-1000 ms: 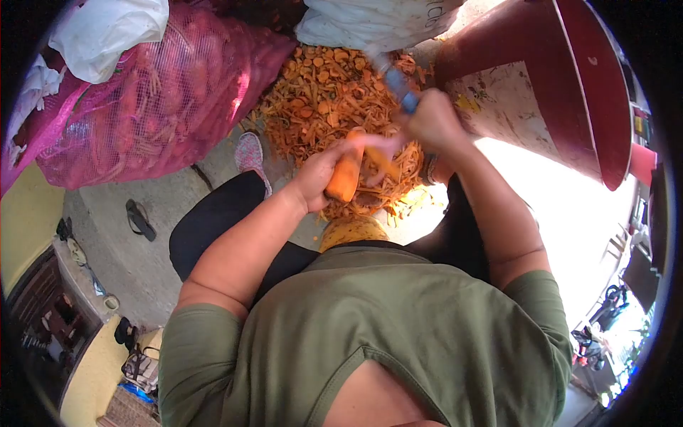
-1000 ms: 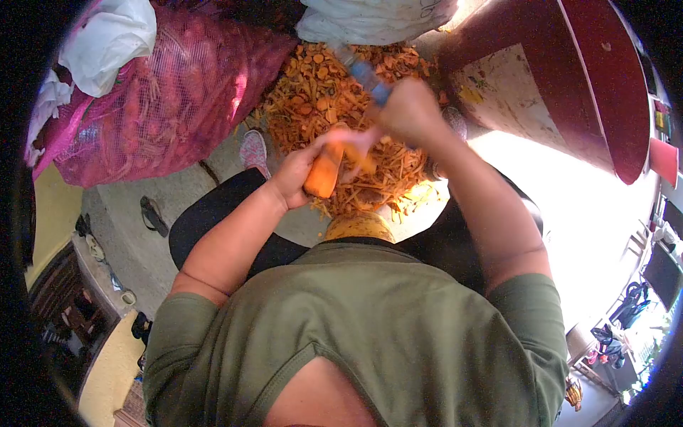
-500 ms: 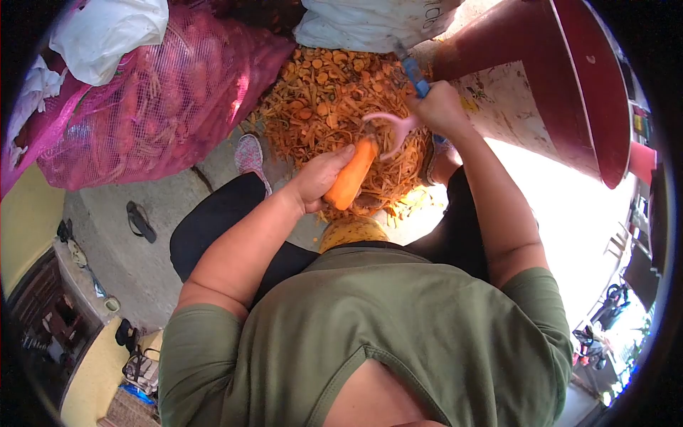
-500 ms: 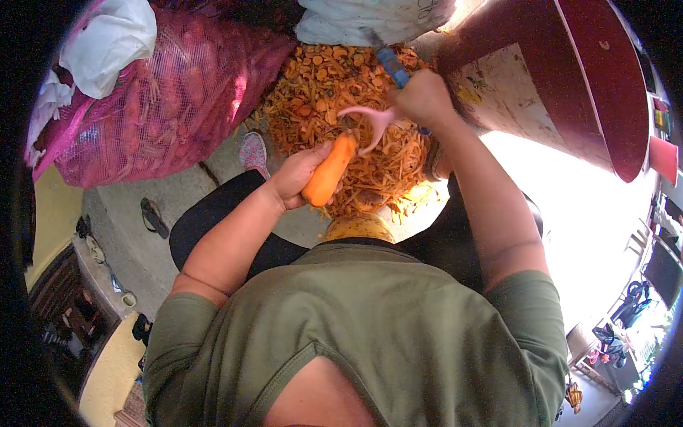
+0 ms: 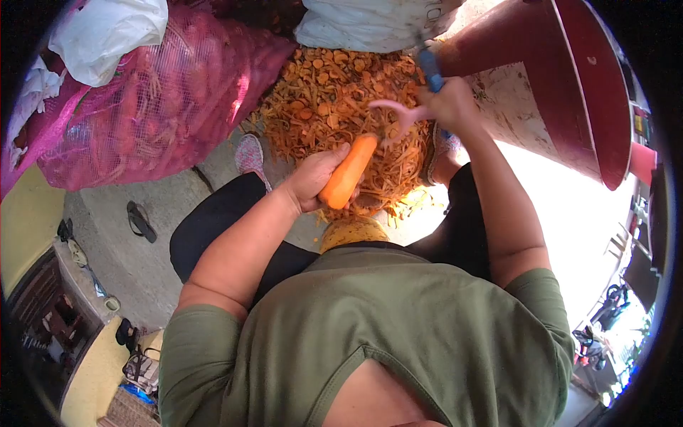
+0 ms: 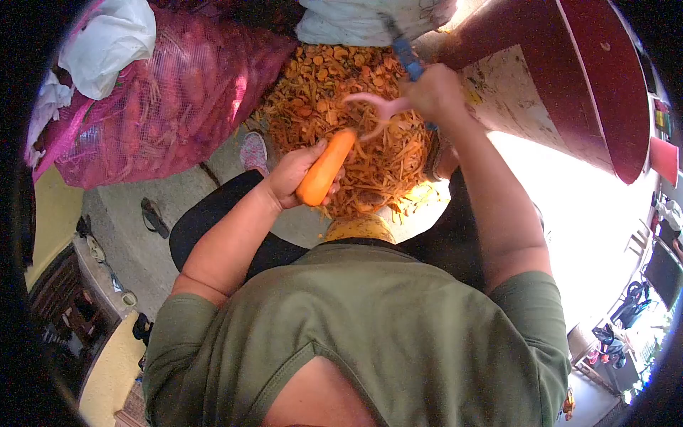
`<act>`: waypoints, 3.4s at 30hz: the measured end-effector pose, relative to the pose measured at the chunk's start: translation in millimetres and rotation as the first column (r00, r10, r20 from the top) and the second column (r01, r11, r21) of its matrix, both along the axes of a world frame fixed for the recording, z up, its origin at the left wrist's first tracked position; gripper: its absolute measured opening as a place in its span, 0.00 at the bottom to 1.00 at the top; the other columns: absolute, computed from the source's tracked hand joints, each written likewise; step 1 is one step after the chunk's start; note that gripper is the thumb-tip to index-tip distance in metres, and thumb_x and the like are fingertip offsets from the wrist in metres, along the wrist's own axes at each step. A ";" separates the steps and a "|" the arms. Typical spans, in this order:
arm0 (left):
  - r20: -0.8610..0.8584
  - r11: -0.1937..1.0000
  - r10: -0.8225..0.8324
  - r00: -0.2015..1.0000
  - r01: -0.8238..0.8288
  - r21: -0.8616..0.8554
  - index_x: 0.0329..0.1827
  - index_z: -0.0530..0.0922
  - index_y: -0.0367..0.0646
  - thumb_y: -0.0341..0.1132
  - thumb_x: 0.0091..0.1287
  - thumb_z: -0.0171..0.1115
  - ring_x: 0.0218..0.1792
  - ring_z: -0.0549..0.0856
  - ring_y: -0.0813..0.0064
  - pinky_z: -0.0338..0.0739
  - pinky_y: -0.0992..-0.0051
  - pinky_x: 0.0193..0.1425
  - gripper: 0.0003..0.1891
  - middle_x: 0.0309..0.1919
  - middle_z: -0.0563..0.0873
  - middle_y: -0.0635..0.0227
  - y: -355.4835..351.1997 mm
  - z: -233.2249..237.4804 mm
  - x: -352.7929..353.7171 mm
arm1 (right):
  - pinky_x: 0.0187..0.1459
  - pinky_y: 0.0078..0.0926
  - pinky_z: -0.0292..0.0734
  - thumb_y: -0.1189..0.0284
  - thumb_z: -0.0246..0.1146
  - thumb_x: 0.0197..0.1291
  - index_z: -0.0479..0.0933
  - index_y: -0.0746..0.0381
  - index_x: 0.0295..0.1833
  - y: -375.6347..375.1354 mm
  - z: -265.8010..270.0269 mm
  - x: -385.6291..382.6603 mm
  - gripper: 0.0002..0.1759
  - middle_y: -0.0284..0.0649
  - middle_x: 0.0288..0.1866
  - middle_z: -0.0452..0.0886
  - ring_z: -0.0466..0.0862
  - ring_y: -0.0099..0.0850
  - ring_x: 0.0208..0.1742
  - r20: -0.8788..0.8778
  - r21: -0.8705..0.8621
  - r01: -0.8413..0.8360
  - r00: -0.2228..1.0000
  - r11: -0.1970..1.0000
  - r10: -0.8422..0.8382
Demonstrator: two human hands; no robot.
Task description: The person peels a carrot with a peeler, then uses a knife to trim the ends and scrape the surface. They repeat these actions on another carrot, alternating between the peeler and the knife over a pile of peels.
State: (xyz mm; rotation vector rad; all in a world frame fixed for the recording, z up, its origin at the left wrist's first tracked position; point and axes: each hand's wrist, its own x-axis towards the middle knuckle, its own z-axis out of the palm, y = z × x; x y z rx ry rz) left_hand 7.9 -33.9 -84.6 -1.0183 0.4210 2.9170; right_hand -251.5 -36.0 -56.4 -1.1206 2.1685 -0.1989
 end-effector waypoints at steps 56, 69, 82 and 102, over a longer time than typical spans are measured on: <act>0.293 0.529 0.238 0.926 0.130 -0.839 0.48 0.71 0.38 0.36 0.57 0.64 0.38 0.76 0.80 0.71 0.78 0.44 0.19 0.37 0.78 0.70 -6.4 54.9 -2.2 | 0.38 0.37 0.75 0.58 0.63 0.51 0.75 0.66 0.39 53.5 23.4 60.5 0.20 0.48 0.33 0.80 0.81 0.41 0.38 0.078 0.227 -0.366 0.930 0.902 0.358; 0.122 0.757 0.453 0.883 -0.309 -0.576 0.37 0.73 0.40 0.32 0.54 0.67 0.29 0.80 0.74 0.77 0.76 0.32 0.12 0.32 0.80 0.66 16.6 68.9 2.6 | 0.39 0.36 0.72 0.67 0.60 0.54 0.69 0.65 0.46 88.6 23.2 77.1 0.17 0.52 0.33 0.78 0.79 0.46 0.36 0.498 -0.340 -0.079 0.830 0.937 0.251; 0.353 0.519 0.210 0.912 0.202 -0.830 0.41 0.77 0.37 0.30 0.46 0.67 0.33 0.79 0.79 0.72 0.78 0.38 0.18 0.32 0.81 0.69 -2.8 35.0 -9.1 | 0.31 0.35 0.74 0.56 0.62 0.49 0.56 0.47 0.65 83.4 56.9 81.3 0.38 0.41 0.32 0.79 0.80 0.40 0.32 -0.200 -0.288 -0.545 0.839 0.788 0.507; 0.226 0.824 -0.014 0.974 0.140 -0.549 0.37 0.74 0.38 0.28 0.49 0.60 0.24 0.77 0.78 0.71 0.79 0.27 0.12 0.26 0.77 0.68 -13.7 42.4 3.5 | 0.26 0.33 0.75 0.73 0.58 0.47 0.49 0.40 0.69 93.4 44.9 82.3 0.43 0.38 0.30 0.77 0.79 0.35 0.31 -0.439 -0.259 -0.707 0.693 0.658 0.573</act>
